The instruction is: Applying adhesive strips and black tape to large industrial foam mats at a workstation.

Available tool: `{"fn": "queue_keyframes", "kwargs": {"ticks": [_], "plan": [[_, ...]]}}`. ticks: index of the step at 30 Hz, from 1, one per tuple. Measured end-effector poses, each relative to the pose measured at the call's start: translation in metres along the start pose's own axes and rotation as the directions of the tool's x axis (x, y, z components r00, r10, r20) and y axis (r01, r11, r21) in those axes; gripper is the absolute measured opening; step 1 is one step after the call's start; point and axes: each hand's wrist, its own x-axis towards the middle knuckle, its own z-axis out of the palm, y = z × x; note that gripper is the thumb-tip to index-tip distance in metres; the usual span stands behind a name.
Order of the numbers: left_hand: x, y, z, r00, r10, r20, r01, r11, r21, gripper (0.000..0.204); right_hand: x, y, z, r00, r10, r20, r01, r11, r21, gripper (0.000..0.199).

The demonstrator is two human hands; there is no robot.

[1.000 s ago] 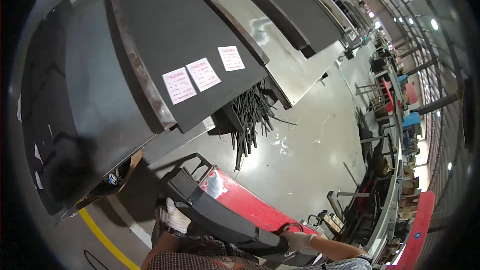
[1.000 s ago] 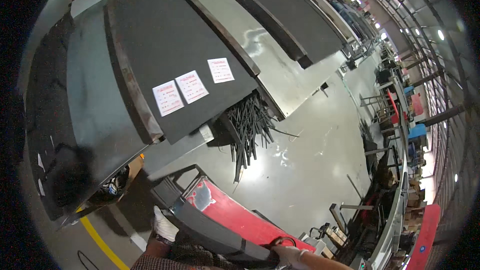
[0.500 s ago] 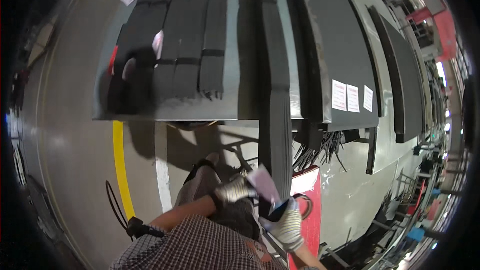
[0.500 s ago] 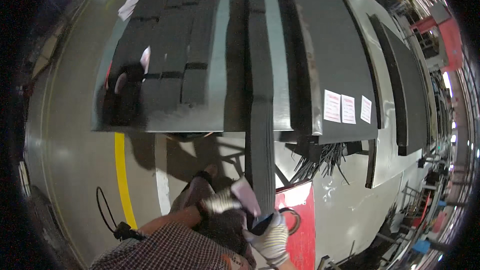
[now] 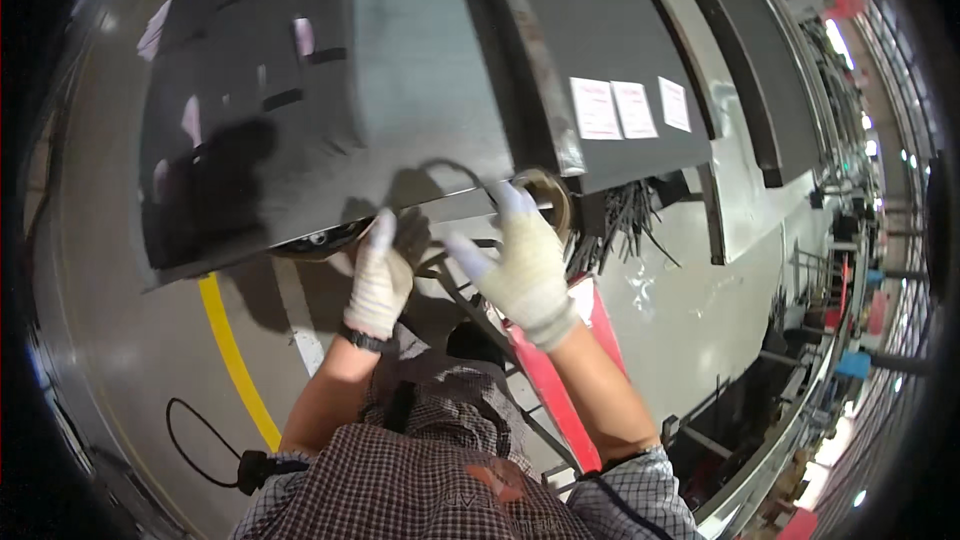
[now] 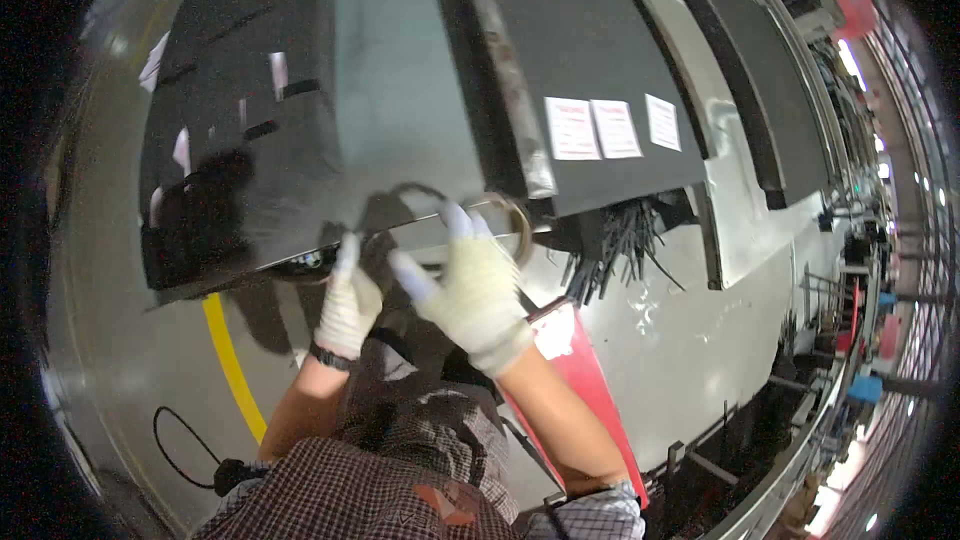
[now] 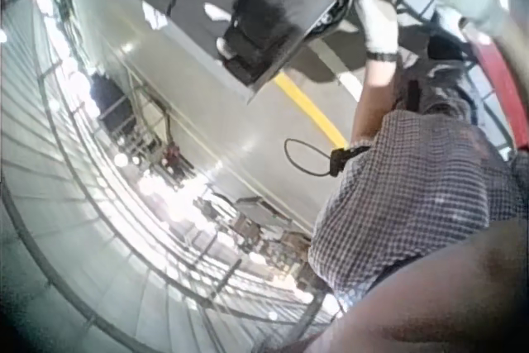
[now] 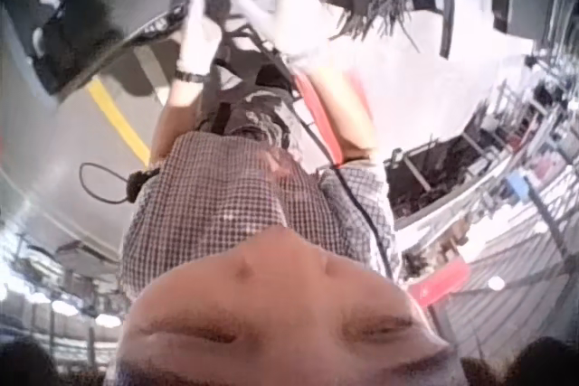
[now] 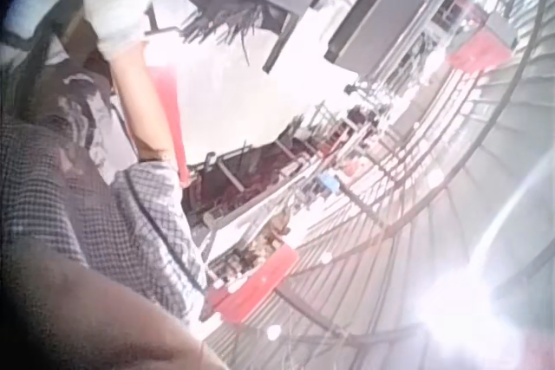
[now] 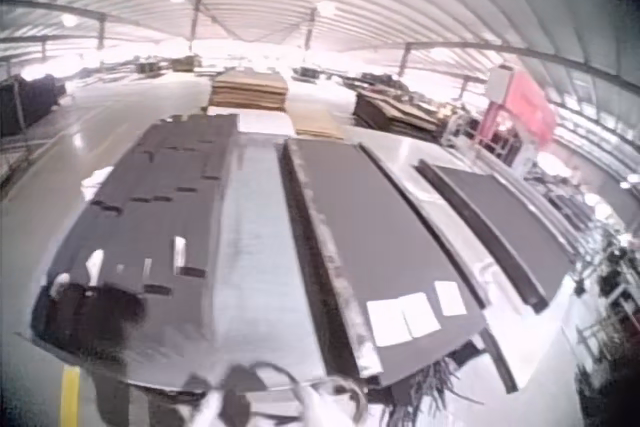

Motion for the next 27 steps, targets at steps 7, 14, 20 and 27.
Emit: {"fn": "queue_keyframes", "kwargs": {"ticks": [7,14,20,27], "plan": [[0.003,-0.144,0.098,0.957,-0.281,0.074,0.191,0.8,0.569,0.074,-0.236,0.248,-0.108,0.665,0.734,0.137,-0.736,0.676,-0.051,0.015],[0.063,-0.194,0.153,0.981,-0.178,-0.078,0.194,0.923,0.334,0.091,-0.375,0.32,-0.119,0.59,0.724,0.358,-0.672,0.686,-0.278,0.046],[0.063,-0.194,0.165,0.98,-0.065,-0.188,0.106,0.97,0.218,0.062,-0.303,0.324,-0.174,0.514,0.658,0.55,-0.485,0.752,-0.446,0.044],[0.062,-0.193,0.173,0.95,-0.072,-0.303,0.174,0.929,0.327,0.047,-0.028,0.27,-0.218,0.994,-0.082,-0.072,0.047,0.917,-0.395,0.016]]}}
